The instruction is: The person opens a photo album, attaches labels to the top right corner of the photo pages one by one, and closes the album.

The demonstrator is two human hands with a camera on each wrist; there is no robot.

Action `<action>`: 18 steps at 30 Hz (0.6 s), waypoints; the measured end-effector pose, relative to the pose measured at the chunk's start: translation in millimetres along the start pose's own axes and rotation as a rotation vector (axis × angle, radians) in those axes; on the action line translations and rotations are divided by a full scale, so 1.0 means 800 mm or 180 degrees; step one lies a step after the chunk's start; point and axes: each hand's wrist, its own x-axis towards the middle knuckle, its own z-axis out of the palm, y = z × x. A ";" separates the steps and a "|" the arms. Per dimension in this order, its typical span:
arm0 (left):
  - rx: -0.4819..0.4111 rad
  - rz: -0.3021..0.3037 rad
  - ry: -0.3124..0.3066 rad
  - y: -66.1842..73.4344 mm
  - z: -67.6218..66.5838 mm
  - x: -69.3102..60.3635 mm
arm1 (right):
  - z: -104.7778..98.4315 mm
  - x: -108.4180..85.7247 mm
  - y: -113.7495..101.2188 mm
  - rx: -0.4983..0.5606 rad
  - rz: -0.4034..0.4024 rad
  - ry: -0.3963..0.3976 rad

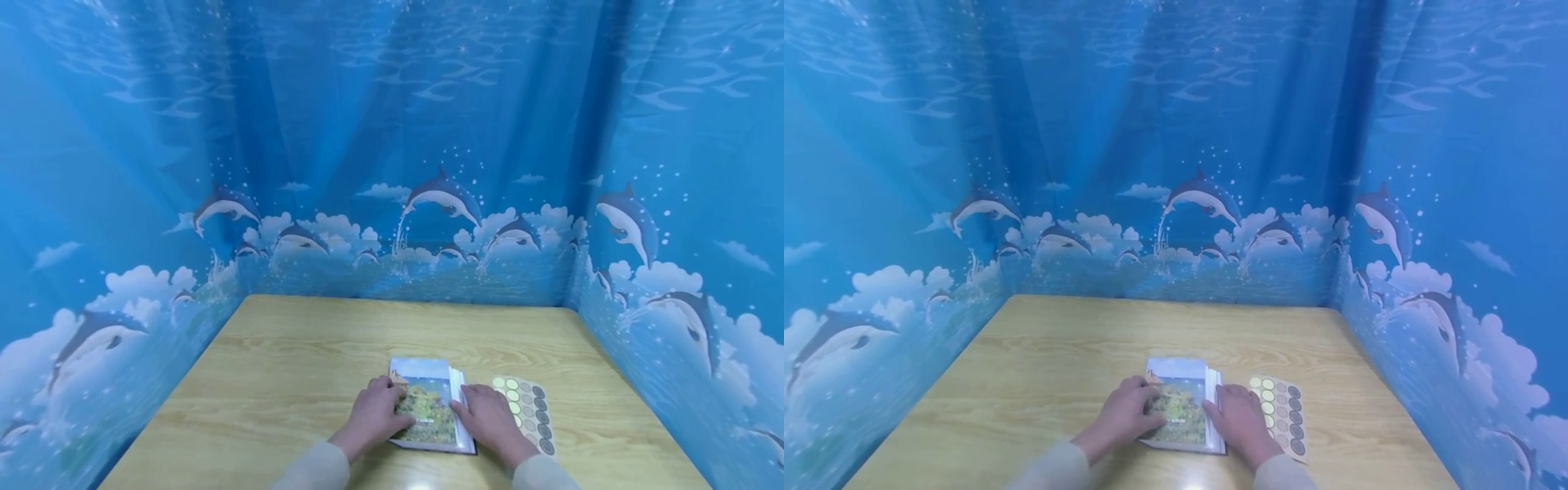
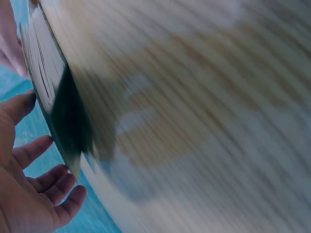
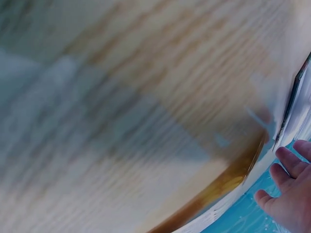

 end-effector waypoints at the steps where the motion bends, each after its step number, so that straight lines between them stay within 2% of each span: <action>1: -0.0011 -0.0010 0.0014 -0.003 -0.003 -0.002 | 0.000 -0.001 0.000 -0.0009 0.0007 0.0009; 9: -0.0047 -0.0166 0.0050 -0.026 -0.014 -0.006 | -0.006 -0.007 0.000 -0.0003 -0.0010 0.0065; 18: 0.0034 -0.0373 0.0342 -0.060 -0.027 0.001 | -0.018 -0.003 0.005 0.0054 0.0046 0.0092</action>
